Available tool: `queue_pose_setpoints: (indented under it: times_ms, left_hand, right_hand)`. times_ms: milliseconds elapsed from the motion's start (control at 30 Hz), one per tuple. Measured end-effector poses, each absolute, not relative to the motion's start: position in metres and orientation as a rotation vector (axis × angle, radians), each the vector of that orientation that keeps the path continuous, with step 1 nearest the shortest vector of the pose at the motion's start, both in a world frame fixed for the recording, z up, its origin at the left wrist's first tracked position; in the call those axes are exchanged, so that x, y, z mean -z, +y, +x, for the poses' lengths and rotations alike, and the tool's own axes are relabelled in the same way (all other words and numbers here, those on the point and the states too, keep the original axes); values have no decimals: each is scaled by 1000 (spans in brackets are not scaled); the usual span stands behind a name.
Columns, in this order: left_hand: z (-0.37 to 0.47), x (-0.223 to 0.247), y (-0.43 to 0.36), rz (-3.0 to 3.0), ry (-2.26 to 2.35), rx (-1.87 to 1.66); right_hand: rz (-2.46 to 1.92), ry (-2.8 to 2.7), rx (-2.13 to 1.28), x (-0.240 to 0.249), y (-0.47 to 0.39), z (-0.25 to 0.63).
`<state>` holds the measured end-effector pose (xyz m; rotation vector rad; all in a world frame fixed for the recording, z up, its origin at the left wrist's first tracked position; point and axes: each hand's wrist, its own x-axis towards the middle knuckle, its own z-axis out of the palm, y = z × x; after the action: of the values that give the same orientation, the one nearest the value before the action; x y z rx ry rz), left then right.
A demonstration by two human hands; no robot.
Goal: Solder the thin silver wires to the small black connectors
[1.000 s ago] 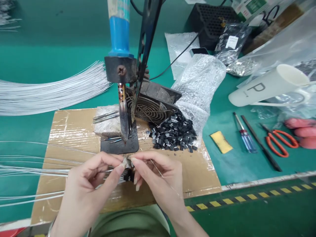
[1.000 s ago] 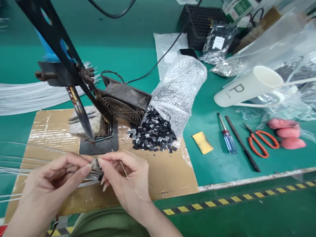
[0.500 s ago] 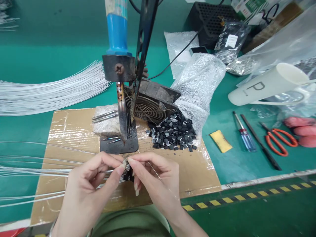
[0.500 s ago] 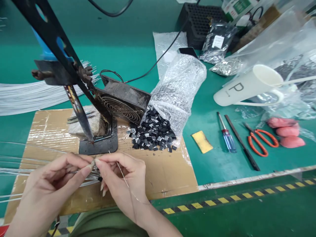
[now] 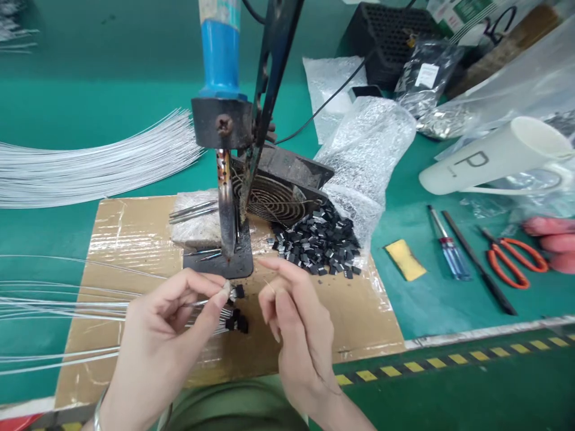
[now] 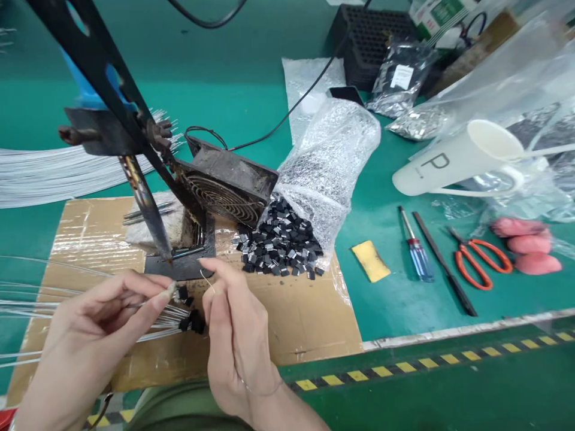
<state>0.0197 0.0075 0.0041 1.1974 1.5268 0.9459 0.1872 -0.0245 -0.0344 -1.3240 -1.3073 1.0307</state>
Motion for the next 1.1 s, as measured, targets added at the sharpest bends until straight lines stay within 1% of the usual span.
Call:
queue_pose_setpoints:
  times_ms: [133,300,467,700,1100]
  left_hand:
    - [21,-6,11,1227,1534,-936]
    - [21,-6,15,1227,1539,-925]
    - [21,-6,18,1216,1547,-924]
    - [21,-7,22,1177,1551,-942]
    - [22,-11,28,1192,1625,-927]
  right_hand:
    - [-1285,-1263,-1142,31,-25,191]
    - [-1336,-1277,-1039,28,-20,195]
    - [-1219,-1318,-986,21,-12,193]
    - [-1173,-1194,-1189,21,-9,189]
    - [-1255,-1041,-1199,12,5,180]
